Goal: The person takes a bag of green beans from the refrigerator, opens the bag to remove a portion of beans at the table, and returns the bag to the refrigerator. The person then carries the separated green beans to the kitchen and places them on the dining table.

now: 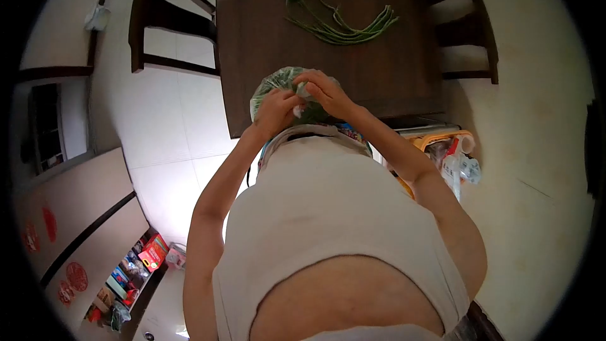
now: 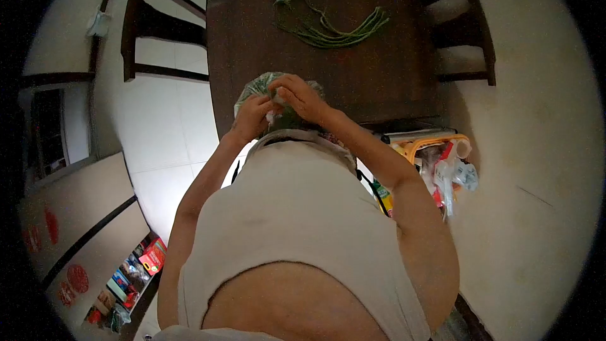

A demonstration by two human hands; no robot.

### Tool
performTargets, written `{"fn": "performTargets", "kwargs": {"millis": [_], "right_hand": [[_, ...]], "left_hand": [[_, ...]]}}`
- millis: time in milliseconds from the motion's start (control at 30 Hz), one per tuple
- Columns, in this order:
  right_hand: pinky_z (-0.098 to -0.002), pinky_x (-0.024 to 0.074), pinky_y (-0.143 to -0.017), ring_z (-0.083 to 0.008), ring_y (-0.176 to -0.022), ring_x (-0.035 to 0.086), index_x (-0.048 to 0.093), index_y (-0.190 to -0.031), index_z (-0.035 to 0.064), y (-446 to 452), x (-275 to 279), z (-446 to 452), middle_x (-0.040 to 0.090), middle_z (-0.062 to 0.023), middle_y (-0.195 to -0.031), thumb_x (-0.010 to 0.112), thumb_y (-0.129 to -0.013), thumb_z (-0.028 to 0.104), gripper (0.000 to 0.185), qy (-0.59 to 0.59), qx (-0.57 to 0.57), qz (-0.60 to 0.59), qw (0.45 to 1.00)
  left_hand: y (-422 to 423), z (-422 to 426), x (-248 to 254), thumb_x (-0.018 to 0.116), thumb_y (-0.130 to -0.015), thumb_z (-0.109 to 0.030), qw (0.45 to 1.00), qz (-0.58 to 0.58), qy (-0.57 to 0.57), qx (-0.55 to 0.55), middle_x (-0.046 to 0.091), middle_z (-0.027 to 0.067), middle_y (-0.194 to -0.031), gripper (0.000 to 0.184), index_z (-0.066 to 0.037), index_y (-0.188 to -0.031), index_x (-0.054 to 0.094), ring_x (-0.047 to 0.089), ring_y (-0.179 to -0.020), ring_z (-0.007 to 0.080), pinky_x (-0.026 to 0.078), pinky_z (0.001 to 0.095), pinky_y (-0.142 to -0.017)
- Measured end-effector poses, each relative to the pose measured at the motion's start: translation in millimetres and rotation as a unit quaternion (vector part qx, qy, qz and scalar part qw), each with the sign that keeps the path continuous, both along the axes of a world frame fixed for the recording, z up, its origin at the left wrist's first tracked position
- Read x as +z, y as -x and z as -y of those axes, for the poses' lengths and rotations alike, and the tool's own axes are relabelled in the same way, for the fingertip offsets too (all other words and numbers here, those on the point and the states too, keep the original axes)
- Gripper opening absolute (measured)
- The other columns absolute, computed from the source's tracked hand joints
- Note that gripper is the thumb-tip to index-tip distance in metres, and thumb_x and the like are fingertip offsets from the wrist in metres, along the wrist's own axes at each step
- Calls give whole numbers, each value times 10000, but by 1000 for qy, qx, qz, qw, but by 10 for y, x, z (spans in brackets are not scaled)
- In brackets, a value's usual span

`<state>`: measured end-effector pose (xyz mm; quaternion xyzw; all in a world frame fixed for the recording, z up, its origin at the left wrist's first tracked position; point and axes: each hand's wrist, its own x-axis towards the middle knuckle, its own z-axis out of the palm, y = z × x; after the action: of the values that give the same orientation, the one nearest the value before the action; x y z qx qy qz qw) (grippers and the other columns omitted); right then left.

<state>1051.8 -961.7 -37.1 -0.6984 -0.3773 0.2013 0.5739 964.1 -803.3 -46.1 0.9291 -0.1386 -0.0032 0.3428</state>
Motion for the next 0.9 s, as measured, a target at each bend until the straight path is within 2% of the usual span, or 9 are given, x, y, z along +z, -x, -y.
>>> {"fn": "performTargets", "kwargs": {"millis": [133,233,400,500,600,633,733,800,900], "right_hand": [[-298,430,-607,-184,-659,531,571,-837,13,-103,-64,88,578,-100,-781,554,-803,106,101,152,61,-5,986],[-300,427,-561,-207,-594,537,567,-812,8,-104,8,72,567,-100,-689,569,-785,91,88,114,-23,67,991],[-322,434,-558,-256,-631,548,560,-762,29,50,78,144,560,-96,-703,586,-751,77,56,70,5,168,983],[-341,436,-577,-270,-657,540,539,-734,56,188,97,242,551,-82,-711,593,-723,87,63,87,75,196,974],[-338,438,-619,-250,-704,544,542,-761,61,84,58,302,554,-81,-744,579,-741,106,62,116,153,205,960],[-332,439,-635,-239,-722,547,548,-778,57,8,37,300,557,-82,-758,571,-756,113,64,121,182,205,954],[-303,437,-676,-186,-794,546,568,-855,52,-167,-81,77,571,-83,-813,520,-817,128,98,-7,36,-73,997],[-269,414,-734,-133,-804,521,571,-911,9,-206,-81,-86,571,-58,-844,484,-850,141,169,3,82,-167,982],[-263,425,-735,-128,-818,526,571,-938,7,-238,-317,-194,580,-51,-872,505,-843,147,182,89,135,-190,968]], "left_hand": [[30,32,-80,564,-707,-36,991,45,112,65,593,57,-747,88,-84,-776,591,562,-666,238,441,332,-628],[49,20,-132,599,-723,-41,955,-35,268,120,611,52,-754,62,-51,-783,587,585,-678,181,452,286,-641],[7,-212,-208,628,-760,-76,768,-273,554,167,608,53,-767,75,-24,-764,575,569,-764,116,443,251,-687],[33,-260,-190,610,-778,-83,727,-359,559,172,595,40,-740,73,-54,-730,563,565,-756,123,444,258,-686],[27,-144,-219,630,-759,-83,780,-289,528,169,584,31,-713,127,-49,-684,533,557,-702,116,433,245,-642],[17,-128,-204,629,-737,-71,856,-237,434,151,572,33,-710,117,-48,-684,527,557,-696,126,435,251,-631],[-15,-83,-66,617,-669,-50,989,-31,132,65,530,42,-706,105,-47,-694,515,550,-684,160,441,269,-603],[-47,-62,51,596,-616,-55,986,149,-65,-24,495,52,-713,129,-48,-713,510,538,-686,188,447,286,-596],[-144,-193,22,565,-611,-82,965,237,-89,-61,490,43,-756,137,-69,-737,510,524,-710,200,451,300,-594]]}}
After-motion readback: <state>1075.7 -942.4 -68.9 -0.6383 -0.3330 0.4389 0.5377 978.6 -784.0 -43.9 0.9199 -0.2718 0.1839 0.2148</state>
